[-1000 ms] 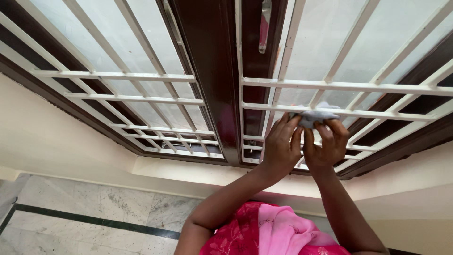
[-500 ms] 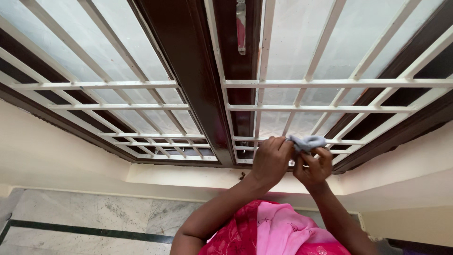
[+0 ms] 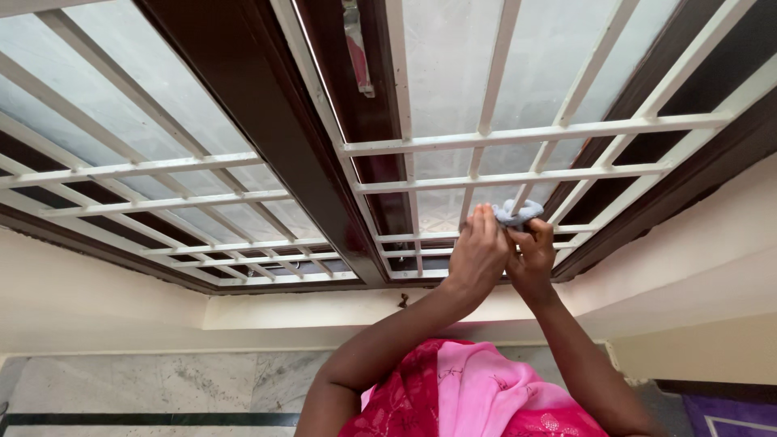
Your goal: The person wipes a white metal window grill with a cloth by hand, moving the cloth along the bars and into the corners.
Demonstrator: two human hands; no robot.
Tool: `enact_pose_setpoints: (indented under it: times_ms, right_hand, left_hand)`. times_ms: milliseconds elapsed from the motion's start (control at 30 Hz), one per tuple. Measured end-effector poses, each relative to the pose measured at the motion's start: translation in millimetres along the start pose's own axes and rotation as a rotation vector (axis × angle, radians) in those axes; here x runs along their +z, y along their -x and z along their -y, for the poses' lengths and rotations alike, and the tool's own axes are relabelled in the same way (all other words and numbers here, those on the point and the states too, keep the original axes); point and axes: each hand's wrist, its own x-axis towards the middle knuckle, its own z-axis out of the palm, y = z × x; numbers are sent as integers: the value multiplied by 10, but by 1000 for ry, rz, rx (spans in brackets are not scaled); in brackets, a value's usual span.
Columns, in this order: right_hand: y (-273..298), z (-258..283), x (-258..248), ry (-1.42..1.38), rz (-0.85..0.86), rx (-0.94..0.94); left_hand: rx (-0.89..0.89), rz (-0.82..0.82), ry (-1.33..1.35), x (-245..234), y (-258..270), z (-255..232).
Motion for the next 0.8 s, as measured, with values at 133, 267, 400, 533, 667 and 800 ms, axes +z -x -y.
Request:
enact_pose_setpoints:
  times_ms: [133,267,400,533,667,800]
  right_hand:
    - [52,-19,-259,151,-87,-227]
    - [-202,-36,-484,353,-387,-140]
    - [-564,-324,-507,120,-305,67]
    - [-296,-593,-308,65,-223,4]
    - [164,-647,-388,197,-35,-9]
    - [180,-535,-671,334,-202,-137]
  left_hand:
    - [-77,330,294,-267,23,-119]
    - [51,-174,725,-443,-228,-333]
    - [55,-307,708,-348,-638,-399]
    - [146,-180,340,-125,-613,-350]
    - [156,94,-97,30,-361,-466]
    - [143,112,269,-94,-276,-564]
